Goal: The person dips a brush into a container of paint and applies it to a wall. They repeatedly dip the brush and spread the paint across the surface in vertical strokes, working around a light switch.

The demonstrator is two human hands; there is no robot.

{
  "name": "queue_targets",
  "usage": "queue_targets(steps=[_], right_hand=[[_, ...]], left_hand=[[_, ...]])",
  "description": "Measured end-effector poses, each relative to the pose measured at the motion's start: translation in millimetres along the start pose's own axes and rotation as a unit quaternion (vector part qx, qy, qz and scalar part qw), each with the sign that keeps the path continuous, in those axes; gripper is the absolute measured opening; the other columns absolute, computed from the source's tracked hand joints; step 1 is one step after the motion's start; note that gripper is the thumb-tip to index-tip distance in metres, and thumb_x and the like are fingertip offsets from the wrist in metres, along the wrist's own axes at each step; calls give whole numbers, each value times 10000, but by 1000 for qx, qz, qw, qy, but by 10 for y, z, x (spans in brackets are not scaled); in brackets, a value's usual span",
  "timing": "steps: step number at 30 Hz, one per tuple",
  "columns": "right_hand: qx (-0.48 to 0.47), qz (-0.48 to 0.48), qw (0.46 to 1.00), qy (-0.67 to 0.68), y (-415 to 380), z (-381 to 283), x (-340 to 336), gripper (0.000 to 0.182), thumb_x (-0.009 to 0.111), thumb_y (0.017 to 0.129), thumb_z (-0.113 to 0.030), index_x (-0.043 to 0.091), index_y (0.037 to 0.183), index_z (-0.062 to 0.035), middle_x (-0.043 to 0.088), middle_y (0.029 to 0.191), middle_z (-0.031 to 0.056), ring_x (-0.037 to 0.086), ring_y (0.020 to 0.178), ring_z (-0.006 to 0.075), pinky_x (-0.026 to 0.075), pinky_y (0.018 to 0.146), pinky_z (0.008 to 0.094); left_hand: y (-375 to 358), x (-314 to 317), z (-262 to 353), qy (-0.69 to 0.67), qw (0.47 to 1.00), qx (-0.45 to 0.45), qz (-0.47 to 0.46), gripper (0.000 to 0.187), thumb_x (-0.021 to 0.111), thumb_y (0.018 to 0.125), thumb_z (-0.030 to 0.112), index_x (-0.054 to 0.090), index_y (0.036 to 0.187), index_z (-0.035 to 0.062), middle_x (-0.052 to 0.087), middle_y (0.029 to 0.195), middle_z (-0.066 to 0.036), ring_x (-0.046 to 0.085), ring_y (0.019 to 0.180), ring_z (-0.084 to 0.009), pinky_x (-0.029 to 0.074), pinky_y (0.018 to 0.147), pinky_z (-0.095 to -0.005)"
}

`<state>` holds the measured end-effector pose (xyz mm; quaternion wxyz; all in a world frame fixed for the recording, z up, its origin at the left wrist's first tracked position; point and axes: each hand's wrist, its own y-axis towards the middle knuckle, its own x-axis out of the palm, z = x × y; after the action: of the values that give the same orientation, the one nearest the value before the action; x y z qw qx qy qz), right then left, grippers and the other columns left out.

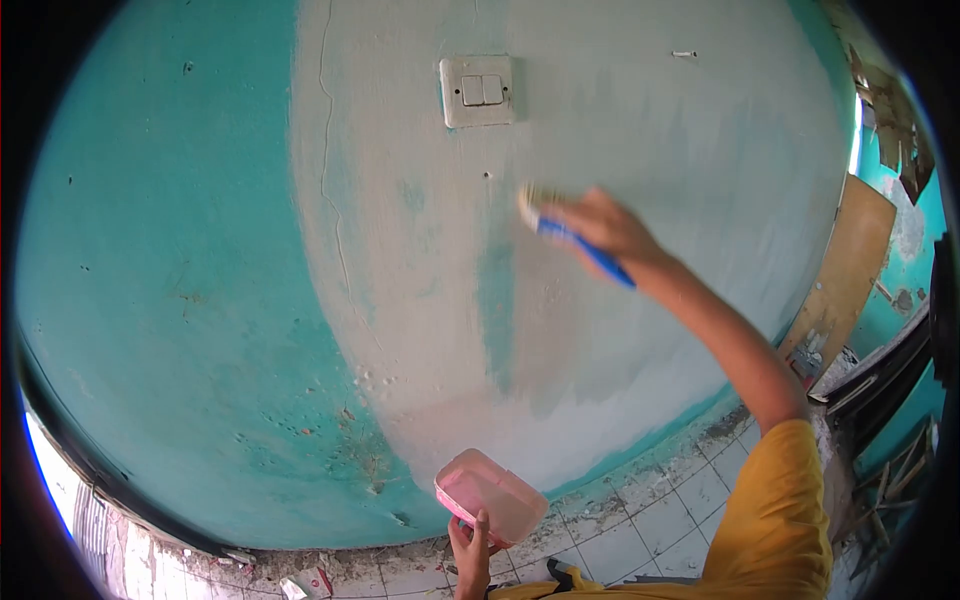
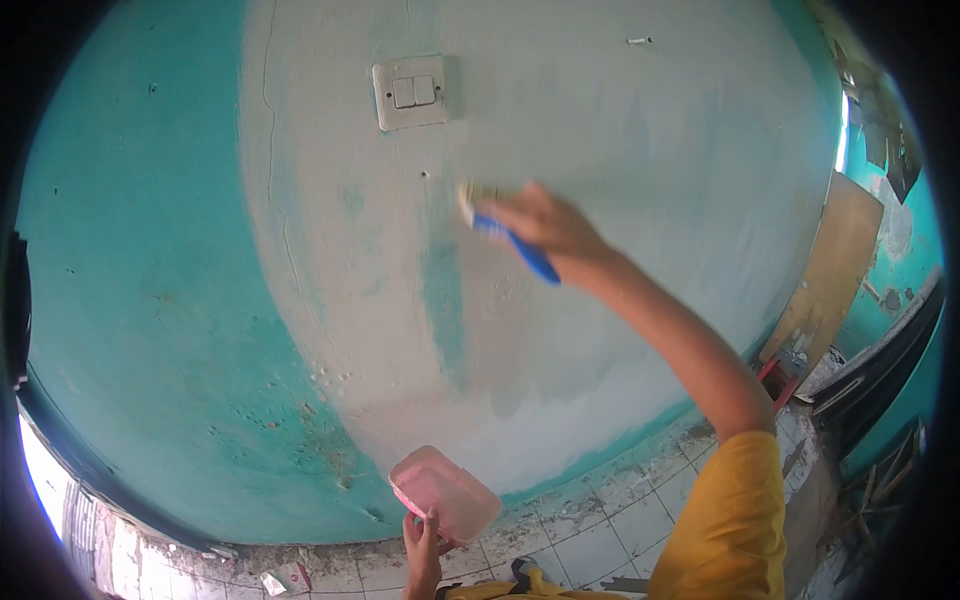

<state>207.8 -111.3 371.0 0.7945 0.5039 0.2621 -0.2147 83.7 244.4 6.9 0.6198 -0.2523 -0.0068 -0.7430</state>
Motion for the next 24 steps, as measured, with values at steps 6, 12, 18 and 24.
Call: queue_targets(steps=[6,12,18,24], right_hand=[[-24,-92,990,102,-111,-93,-99,276,744,914,-184,746,1190,-189,753,1006,51,607,859,223,536,797,362],[-25,170,984,-48,858,704,-735,247,643,979,-196,745,1200,-153,750,1156,74,670,1022,282,537,888,408],[-62,246,963,-87,703,412,-451,288,692,939,-200,721,1207,-97,740,1138,78,652,981,271,546,832,396],[-52,94,993,44,-605,-750,499,369,723,900,-181,680,1234,-30,718,1097,91,625,874,235,533,759,351]], left_hand=[[8,19,25,23,1000,9,8,848,708,964,442,236,1507,-6,527,1307,-197,627,1127,-311,646,760,-464],[10,39,-3,29,1000,5,6,789,688,978,435,274,1483,-7,559,1273,-181,650,1087,-297,639,736,-459],[-16,44,21,20,1000,-8,11,822,705,962,453,268,1497,8,534,1315,-185,632,1120,-295,642,745,-440],[-33,-12,119,21,999,-8,23,914,733,938,476,227,1529,-3,500,1373,-206,608,1186,-312,642,792,-445]])
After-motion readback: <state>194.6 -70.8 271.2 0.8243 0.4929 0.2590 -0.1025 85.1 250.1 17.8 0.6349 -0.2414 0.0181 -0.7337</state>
